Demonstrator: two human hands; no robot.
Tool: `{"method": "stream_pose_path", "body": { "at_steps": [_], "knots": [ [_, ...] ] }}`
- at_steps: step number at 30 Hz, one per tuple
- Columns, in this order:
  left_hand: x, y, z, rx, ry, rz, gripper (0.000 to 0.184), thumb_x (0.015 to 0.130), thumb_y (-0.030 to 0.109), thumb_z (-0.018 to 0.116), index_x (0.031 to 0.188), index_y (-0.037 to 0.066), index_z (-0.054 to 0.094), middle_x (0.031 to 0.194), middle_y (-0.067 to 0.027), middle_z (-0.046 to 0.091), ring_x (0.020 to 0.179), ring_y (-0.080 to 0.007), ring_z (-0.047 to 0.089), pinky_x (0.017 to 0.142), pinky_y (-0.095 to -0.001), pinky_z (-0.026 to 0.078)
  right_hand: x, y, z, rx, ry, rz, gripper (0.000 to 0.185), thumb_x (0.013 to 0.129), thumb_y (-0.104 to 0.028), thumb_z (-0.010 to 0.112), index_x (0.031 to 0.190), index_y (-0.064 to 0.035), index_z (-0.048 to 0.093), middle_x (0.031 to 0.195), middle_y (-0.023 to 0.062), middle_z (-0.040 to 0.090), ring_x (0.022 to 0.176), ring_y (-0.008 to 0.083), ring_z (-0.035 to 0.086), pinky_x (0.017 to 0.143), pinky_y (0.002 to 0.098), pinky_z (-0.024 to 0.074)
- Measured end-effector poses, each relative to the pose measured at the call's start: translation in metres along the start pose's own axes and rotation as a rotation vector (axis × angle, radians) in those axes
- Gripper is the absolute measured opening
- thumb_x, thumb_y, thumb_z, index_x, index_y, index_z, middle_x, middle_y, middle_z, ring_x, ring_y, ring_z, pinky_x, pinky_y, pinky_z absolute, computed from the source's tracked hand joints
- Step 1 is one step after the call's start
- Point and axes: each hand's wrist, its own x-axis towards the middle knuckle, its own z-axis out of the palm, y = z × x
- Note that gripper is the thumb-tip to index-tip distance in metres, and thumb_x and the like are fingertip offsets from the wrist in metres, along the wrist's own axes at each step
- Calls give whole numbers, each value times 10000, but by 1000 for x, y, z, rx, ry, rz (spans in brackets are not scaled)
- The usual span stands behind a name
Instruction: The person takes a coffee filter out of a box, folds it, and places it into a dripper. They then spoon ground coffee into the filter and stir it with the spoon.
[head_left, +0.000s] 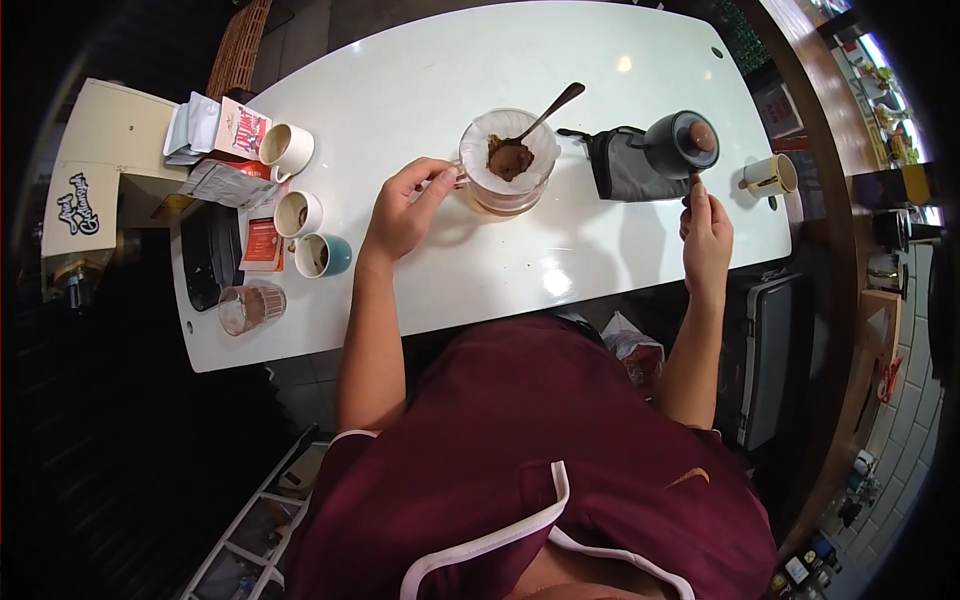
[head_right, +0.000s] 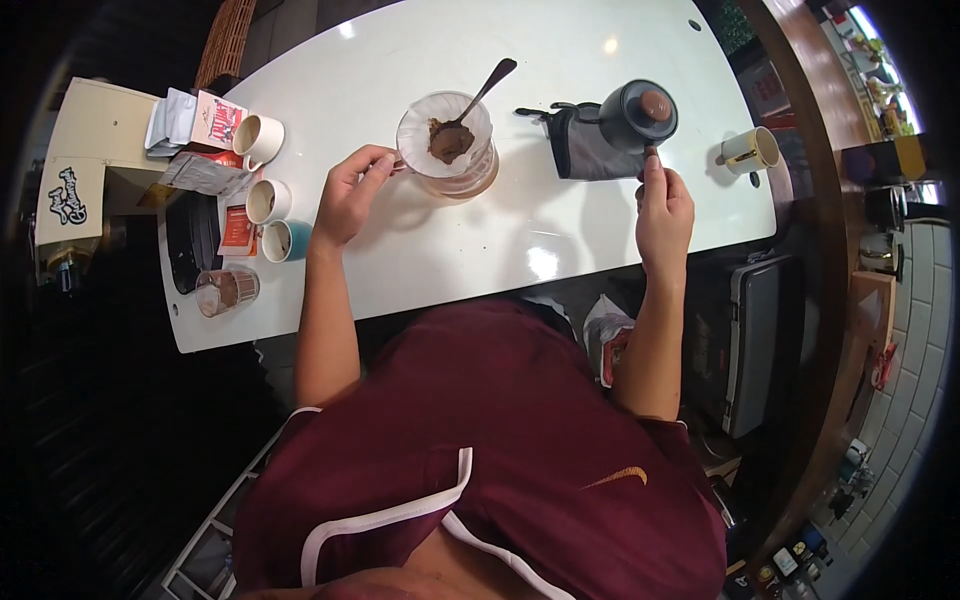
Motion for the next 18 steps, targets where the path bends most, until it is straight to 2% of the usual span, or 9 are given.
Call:
{"method": "stream_pose_path", "body": {
  "at_steps": [6,8,12,14,15,18],
  "knots": [
    [0,16,-1,128,-64,34,193,924,149,652,953,-35,701,929,-85,700,896,-156,625,862,-284,467,-23,-52,14,-163,98,-177,370,1014,-320,540,878,20,599,662,-44,449,597,34,374,532,217,284],
    [0,14,-2,115,-68,28,187,919,145,658,947,-34,703,937,-91,702,902,-161,630,868,-285,467,-26,-60,18,-298,104,-237,398,1006,-301,552,1002,86,648,669,2,517,636,68,439,570,238,355],
    [-1,10,-3,73,-95,28,190,911,151,672,947,-32,707,955,-102,705,919,-175,641,886,-290,468,-31,-71,34,-325,115,-293,368,1001,-276,561,1006,79,660,682,42,570,637,85,487,578,252,396],
    [-1,10,-2,86,-88,28,190,910,151,673,952,-31,709,961,-105,706,924,-178,643,893,-293,467,-34,-77,43,-388,132,-401,337,994,-256,572,1022,64,671,692,75,615,641,103,542,598,268,439],
    [-1,10,-1,99,-82,26,191,910,152,675,958,-30,711,968,-108,707,930,-181,645,900,-296,467,-34,-78,46,-400,133,-413,323,991,-251,572,1012,55,675,707,115,643,643,125,583,620,282,466],
    [-2,11,-1,95,-76,10,191,912,150,672,970,-27,713,980,-112,708,941,-187,647,914,-301,465,-34,-82,54,-454,105,-391,314,989,-246,570,1020,49,676,705,135,643,621,145,593,608,294,470]
  ]
}}
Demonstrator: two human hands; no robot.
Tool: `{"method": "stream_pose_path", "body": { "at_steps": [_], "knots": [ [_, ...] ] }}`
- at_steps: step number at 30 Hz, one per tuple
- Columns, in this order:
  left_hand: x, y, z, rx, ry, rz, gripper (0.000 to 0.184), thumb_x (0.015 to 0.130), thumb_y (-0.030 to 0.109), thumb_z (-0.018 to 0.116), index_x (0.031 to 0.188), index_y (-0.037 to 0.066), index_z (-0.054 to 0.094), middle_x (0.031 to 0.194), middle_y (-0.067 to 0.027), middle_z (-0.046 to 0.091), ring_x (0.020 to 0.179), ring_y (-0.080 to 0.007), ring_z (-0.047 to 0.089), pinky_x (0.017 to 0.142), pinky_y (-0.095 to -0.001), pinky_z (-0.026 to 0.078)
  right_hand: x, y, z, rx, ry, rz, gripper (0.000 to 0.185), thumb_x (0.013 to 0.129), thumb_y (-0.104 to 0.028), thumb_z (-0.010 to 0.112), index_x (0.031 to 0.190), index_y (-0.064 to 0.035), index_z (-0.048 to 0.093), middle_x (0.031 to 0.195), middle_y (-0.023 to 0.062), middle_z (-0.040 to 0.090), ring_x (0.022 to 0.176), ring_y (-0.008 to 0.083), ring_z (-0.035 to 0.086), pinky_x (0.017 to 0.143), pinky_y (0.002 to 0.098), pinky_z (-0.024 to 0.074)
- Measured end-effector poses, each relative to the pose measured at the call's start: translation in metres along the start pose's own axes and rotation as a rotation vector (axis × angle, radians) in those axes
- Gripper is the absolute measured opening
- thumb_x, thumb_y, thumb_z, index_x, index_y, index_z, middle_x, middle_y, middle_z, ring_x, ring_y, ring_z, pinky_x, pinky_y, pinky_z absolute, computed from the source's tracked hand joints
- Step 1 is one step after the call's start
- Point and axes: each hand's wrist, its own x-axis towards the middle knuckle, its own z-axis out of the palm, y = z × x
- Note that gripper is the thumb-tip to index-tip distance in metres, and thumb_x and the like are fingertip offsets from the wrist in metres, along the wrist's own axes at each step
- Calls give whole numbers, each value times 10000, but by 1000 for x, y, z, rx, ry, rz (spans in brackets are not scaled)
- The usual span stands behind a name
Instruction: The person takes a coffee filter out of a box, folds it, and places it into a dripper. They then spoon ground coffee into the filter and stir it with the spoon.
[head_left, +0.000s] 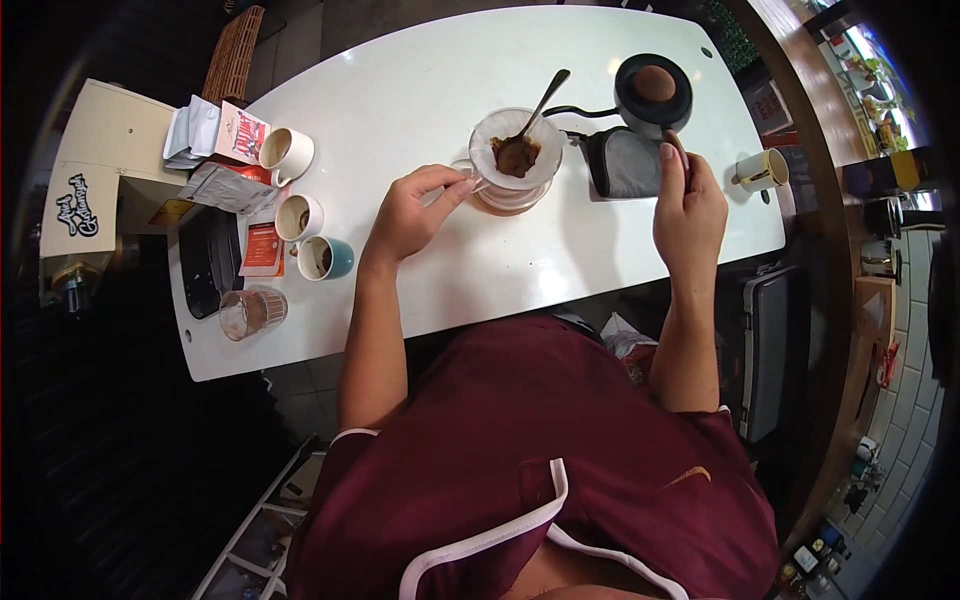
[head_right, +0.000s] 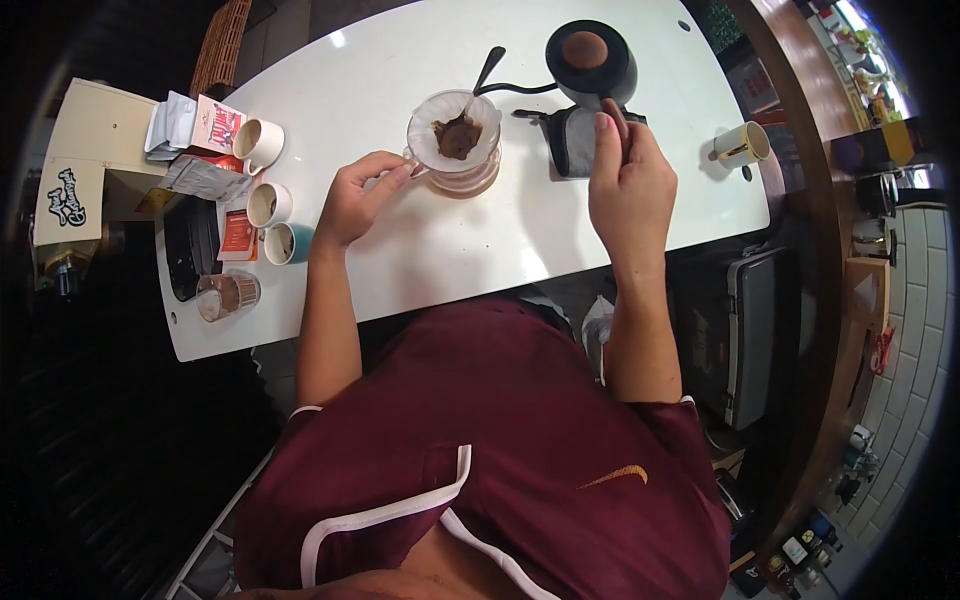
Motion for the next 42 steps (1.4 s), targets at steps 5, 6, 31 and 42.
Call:
{"method": "stream_pose_path", "body": {
  "at_steps": [5,6,31,42],
  "knots": [
    [-1,2,0,2,4,-4,196,916,152,670,984,-28,711,983,-113,708,949,-187,646,923,-301,462,-1,-4,9,49,-18,-59,303,985,-240,574,1046,39,676,693,142,633,608,153,589,599,296,467],
    [-1,2,1,-6,6,-12,199,919,154,668,992,-27,709,983,-111,707,951,-185,645,925,-301,462,-2,-5,9,49,-21,-62,303,985,-240,574,1046,39,676,693,142,633,608,153,589,599,296,467],
    [-5,3,-1,-119,-70,-100,274,977,164,550,1097,-45,680,1044,-102,694,1024,-170,618,958,-295,451,10,-6,14,22,-11,-131,327,973,-253,586,879,54,650,704,200,637,587,268,622,576,343,472],
    [-7,1,0,-183,-64,-109,319,991,190,528,1134,-62,660,1077,-120,689,1027,-172,619,944,-297,464,6,5,-20,-17,-80,-144,309,979,-253,582,1005,41,674,696,163,629,595,206,597,588,320,460]
  ]
}}
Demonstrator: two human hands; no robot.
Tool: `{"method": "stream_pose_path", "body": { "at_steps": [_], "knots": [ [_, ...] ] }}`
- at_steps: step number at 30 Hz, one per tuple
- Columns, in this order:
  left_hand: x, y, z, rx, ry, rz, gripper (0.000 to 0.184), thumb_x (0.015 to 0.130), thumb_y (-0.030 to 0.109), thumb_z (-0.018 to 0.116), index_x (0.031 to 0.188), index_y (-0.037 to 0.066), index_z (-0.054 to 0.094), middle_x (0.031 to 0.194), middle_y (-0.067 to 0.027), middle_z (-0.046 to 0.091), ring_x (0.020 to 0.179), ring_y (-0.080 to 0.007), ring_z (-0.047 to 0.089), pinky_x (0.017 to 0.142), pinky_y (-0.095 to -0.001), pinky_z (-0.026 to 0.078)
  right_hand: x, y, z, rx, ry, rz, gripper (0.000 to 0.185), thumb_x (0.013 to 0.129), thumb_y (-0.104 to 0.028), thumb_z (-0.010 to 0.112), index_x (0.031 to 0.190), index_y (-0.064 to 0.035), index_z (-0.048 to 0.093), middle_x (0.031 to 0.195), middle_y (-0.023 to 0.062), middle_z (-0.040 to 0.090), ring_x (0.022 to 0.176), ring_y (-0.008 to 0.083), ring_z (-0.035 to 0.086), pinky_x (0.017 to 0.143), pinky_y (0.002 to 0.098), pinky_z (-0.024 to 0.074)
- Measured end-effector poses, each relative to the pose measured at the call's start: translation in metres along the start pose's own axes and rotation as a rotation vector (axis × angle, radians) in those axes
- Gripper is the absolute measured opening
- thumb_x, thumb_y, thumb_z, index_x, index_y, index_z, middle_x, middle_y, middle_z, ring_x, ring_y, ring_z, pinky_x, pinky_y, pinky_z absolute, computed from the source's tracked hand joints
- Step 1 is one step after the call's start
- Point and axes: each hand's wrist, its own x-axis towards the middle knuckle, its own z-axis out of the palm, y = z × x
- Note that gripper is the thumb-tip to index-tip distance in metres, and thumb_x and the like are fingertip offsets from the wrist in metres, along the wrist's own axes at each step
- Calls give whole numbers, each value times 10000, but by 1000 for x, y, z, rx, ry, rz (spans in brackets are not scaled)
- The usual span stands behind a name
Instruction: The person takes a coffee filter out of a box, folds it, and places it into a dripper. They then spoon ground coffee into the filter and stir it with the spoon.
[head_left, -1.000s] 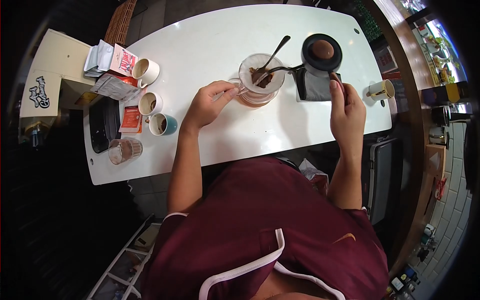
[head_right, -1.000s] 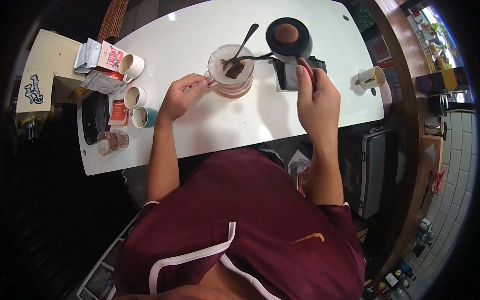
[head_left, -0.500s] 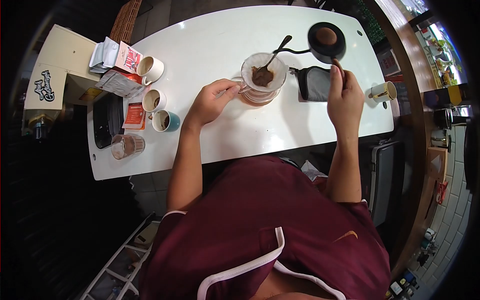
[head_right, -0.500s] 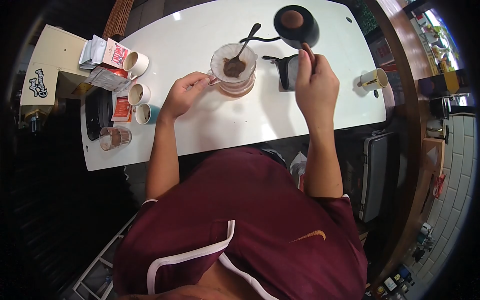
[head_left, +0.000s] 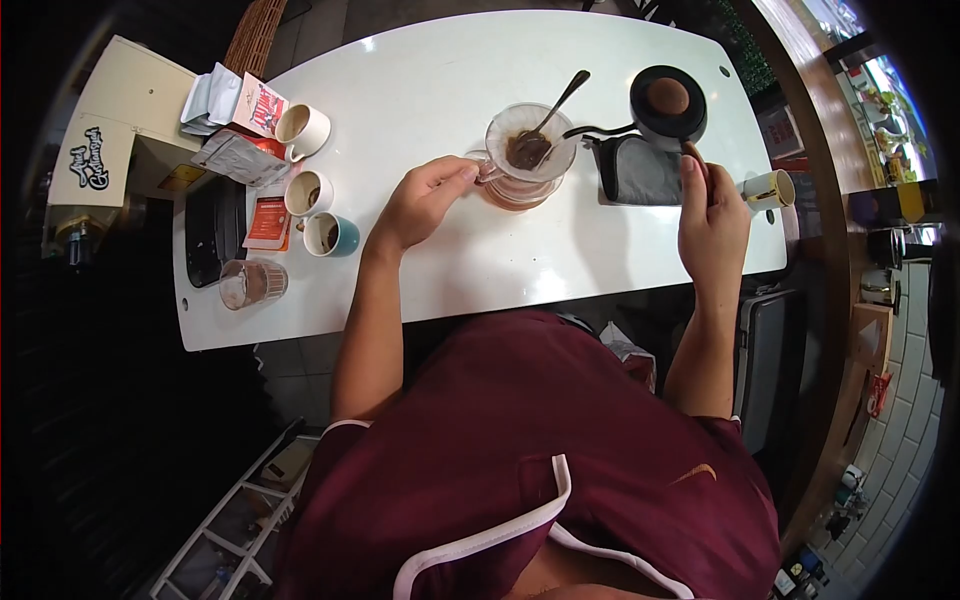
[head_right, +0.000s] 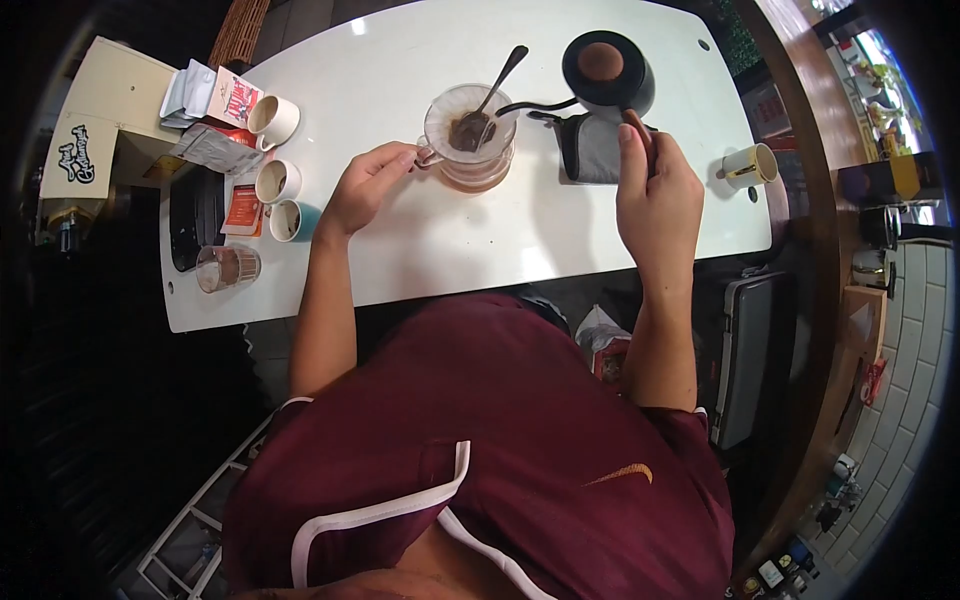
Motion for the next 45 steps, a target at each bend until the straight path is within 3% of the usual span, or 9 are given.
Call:
{"method": "stream_pose_path", "body": {
  "at_steps": [8,12,16,34,35,38,40,42,45],
  "knots": [
    [-1,3,4,6,12,-25,316,1000,186,515,1144,-60,653,1056,-94,686,1011,-147,601,946,-283,446,11,-5,27,32,105,-31,322,977,-251,582,898,53,651,725,196,655,620,258,648,594,328,479],
    [-1,3,3,4,-4,-43,311,1011,182,493,1138,-50,657,1048,-69,678,1016,-122,576,955,-272,424,7,-11,23,-24,-48,71,324,974,-246,589,853,52,632,727,197,652,602,244,639,573,315,469],
    [-1,2,2,21,1,-48,310,1012,184,492,1134,-47,659,1043,-61,676,1013,-119,574,951,-270,423,2,-4,18,33,0,-34,315,973,-249,590,895,50,650,666,168,617,559,213,596,558,310,456],
    [0,1,0,18,17,-13,324,999,194,513,1138,-61,655,1029,-104,695,994,-154,616,930,-287,462,4,-1,17,-5,23,-22,297,976,-230,580,968,54,666,740,193,664,600,211,635,584,319,477],
    [1,1,0,19,33,3,317,999,196,515,1131,-52,662,1023,-96,696,971,-147,614,915,-282,463,5,2,16,24,35,-15,313,982,-240,577,989,58,672,683,138,634,577,148,586,562,296,449],
    [10,6,-7,70,64,21,302,997,204,523,1109,-30,677,1015,-78,698,922,-134,606,879,-270,463,6,15,13,137,17,114,340,986,-261,577,972,64,674,647,59,580,579,95,515,546,265,409],
    [20,17,-10,120,76,21,294,995,209,530,1094,-18,687,1013,-67,699,898,-127,600,858,-264,462,4,19,14,212,23,161,363,985,-280,580,953,70,672,649,35,563,588,83,492,545,252,392],
    [32,36,-7,222,159,27,299,1010,205,496,1076,-18,685,900,-14,613,875,-96,528,864,-259,427,2,25,12,286,32,208,388,984,-300,582,933,75,670,651,12,545,597,71,469,543,240,374],
    [66,39,-8,306,139,149,288,996,230,546,1102,4,688,988,-40,665,927,-107,573,870,-258,440,-4,35,12,352,-8,336,426,976,-339,588,866,67,657,672,15,564,620,71,482,555,233,372]
  ]
}}
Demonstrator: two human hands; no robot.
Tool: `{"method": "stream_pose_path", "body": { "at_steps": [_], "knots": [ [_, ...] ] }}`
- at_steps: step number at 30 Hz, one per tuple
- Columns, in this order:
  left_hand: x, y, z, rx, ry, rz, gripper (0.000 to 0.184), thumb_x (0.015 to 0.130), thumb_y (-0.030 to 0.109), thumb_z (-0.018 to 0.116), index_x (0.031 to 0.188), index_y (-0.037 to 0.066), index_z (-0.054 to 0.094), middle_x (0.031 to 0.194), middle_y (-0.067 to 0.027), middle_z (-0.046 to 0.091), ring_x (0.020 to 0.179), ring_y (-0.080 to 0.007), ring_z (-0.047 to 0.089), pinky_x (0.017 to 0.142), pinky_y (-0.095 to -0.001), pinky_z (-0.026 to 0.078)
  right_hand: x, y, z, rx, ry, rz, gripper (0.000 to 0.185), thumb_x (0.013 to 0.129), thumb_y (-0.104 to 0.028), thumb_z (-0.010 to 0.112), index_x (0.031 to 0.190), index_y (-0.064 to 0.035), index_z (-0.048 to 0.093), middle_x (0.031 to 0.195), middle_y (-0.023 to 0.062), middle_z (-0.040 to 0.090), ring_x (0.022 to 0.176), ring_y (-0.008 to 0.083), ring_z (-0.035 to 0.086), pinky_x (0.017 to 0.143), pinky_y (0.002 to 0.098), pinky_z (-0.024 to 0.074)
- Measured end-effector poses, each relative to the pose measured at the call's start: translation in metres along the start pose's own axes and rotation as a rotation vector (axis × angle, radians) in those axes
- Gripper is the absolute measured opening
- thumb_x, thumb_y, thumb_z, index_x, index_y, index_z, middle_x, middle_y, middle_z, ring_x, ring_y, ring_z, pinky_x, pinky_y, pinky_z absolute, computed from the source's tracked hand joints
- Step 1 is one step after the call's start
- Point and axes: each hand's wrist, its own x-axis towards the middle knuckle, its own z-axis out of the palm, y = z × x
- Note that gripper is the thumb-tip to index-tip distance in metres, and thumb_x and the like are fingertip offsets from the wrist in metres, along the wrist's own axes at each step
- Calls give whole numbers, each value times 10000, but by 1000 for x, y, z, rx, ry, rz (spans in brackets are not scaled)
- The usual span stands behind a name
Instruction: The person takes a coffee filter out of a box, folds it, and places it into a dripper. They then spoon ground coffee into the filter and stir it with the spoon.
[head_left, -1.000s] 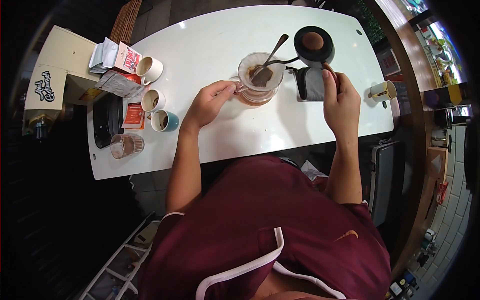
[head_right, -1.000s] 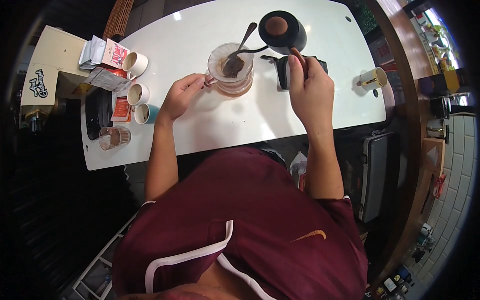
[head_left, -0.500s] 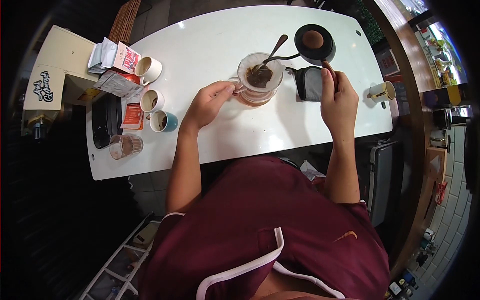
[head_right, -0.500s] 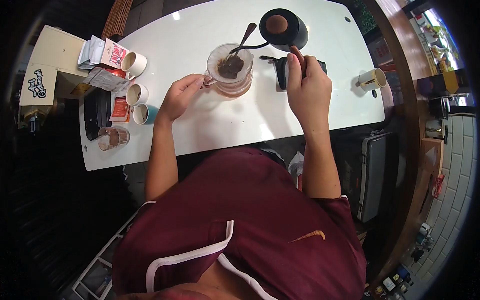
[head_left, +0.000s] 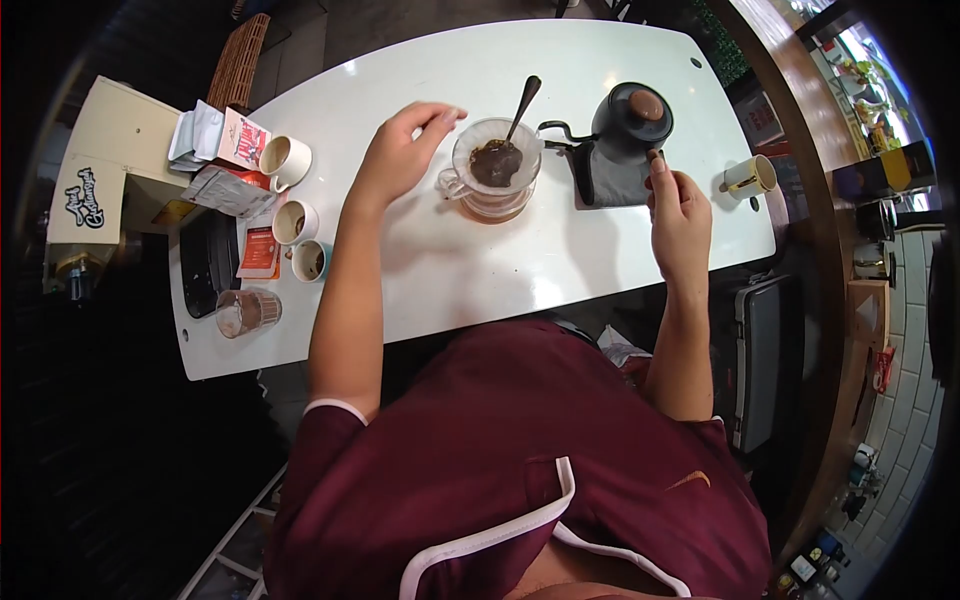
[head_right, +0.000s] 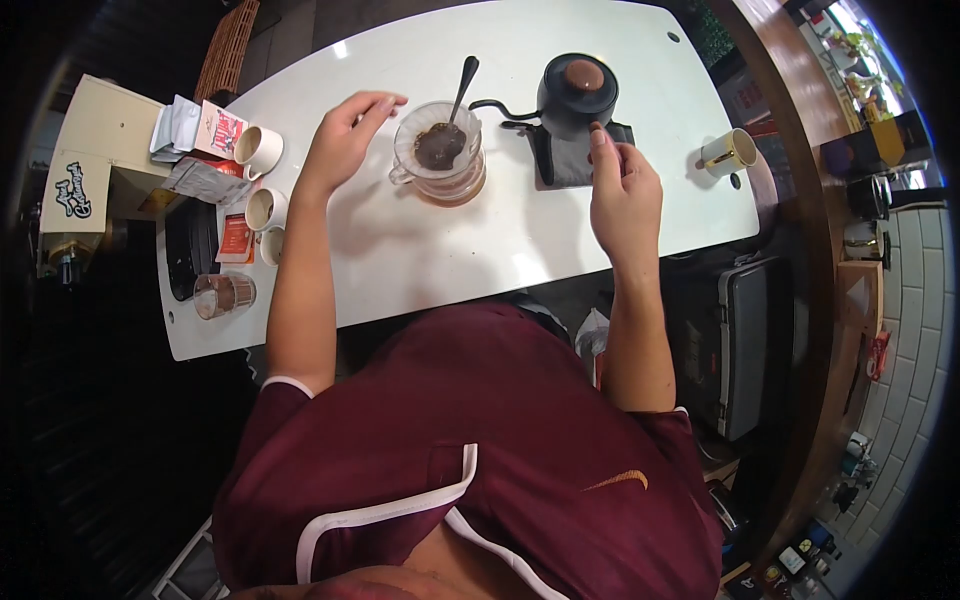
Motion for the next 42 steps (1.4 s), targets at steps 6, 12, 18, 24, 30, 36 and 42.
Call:
{"method": "stream_pose_path", "body": {
  "at_steps": [6,12,18,24,30,36,42],
  "knots": [
    [59,24,24,119,-137,97,282,957,291,624,1142,92,697,1115,-7,686,1045,-145,578,913,-309,448,-10,1,-3,3,13,65,432,980,-339,580,894,76,661,688,31,584,636,95,510,589,249,406],
    [69,30,26,162,-267,71,270,922,265,678,1090,54,697,995,-18,691,982,-126,584,855,-292,458,-10,1,-8,-3,37,28,430,979,-333,581,905,83,661,673,35,574,643,87,504,600,253,414],
    [40,26,-4,0,-93,129,182,897,135,715,1036,23,681,929,-6,674,824,-70,570,746,-224,451,-7,-4,-3,-31,24,-20,395,983,-306,583,917,75,662,650,25,557,616,77,485,573,241,396],
    [-7,26,-5,-21,238,265,149,865,171,744,966,64,721,879,17,719,792,-68,572,709,-237,416,-6,-17,18,-95,41,-178,343,988,-268,573,933,56,670,644,83,589,596,94,520,567,270,421],
    [-30,15,-3,-18,428,276,155,875,83,735,1011,16,702,941,-20,711,849,-71,596,751,-220,410,-2,-21,30,-186,30,-290,297,974,-224,590,920,58,665,659,134,639,551,155,587,541,303,451],
    [-36,18,5,-50,558,261,145,864,151,747,934,28,720,838,-8,717,758,-67,580,720,-239,402,-2,-21,35,-240,71,-421,273,968,-207,598,924,54,667,671,136,652,544,170,606,532,301,463],
    [-34,17,10,-52,591,193,162,853,173,759,911,26,723,811,-7,710,750,-68,577,722,-246,401,-4,-21,32,-247,85,-418,257,964,-203,600,956,44,672,705,139,670,578,210,642,560,317,484]
  ]
}}
